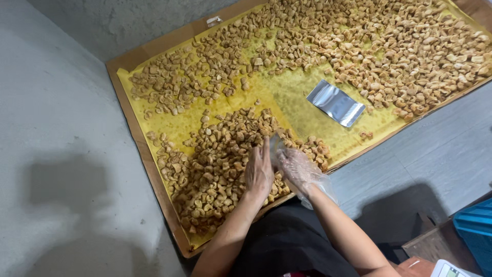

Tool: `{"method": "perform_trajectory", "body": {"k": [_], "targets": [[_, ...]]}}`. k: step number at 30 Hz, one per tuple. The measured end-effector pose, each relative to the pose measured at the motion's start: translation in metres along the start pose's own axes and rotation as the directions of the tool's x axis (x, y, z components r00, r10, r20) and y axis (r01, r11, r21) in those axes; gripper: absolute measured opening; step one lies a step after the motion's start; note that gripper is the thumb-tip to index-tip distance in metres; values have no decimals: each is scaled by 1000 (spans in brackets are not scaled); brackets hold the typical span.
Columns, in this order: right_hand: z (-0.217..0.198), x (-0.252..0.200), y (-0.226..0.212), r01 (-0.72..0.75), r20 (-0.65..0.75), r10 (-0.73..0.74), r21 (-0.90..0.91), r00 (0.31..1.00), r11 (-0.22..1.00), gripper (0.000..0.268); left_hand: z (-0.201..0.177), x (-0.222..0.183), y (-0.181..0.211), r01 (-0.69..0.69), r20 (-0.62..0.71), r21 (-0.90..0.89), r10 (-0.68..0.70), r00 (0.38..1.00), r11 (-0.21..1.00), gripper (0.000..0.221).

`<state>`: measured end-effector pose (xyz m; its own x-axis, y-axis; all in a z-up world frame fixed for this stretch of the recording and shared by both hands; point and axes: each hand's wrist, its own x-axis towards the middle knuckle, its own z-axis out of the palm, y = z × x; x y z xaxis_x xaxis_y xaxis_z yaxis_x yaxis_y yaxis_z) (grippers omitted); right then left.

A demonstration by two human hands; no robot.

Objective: The person scoops cashews from a large yellow tray into small transparent bags, weighs each bag on a digital scale, and places the filled bags into a blue crate. The process is repeated multiple times with consistent hand movements.

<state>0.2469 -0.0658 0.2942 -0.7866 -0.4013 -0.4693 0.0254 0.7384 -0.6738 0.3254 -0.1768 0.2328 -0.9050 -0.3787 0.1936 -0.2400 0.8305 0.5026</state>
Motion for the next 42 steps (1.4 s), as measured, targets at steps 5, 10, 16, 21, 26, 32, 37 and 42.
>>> {"method": "perform_trajectory", "body": {"k": [5, 10, 16, 21, 26, 32, 37, 42], "targets": [[5, -1, -20, 404, -232, -497, -351, 836, 844, 25, -10, -1, -16, 327, 315, -146, -269, 910, 934, 80], [8, -4, -23, 295, 106, -284, -110, 953, 949, 29, -18, 6, -35, 156, 34, -604, -171, 985, 782, 78], [-56, -21, -39, 75, 221, -119, 199, 968, 977, 23, -70, 14, -126, 461, 367, -821, -308, 878, 337, 84], [-84, -39, -37, -225, 292, 67, 551, 954, 803, 33, -63, 8, -137, 277, 238, -931, -181, 954, 236, 47], [-61, -26, 1, -182, 143, 130, 460, 981, 869, 41, -47, 18, -123, 589, 252, -688, -620, 743, 425, 46], [-38, -22, 32, 76, 96, -113, 325, 989, 943, 44, 1, 14, -109, 199, -198, -673, -433, 879, 713, 20], [-36, -24, 29, 289, 0, -289, 15, 957, 957, 43, 27, 11, -99, 264, -375, -187, -317, 871, 946, 18], [-37, -17, 38, 503, 10, -518, 224, 856, 835, 53, 18, 16, -92, 188, -432, -190, -254, 865, 964, 30]]}}
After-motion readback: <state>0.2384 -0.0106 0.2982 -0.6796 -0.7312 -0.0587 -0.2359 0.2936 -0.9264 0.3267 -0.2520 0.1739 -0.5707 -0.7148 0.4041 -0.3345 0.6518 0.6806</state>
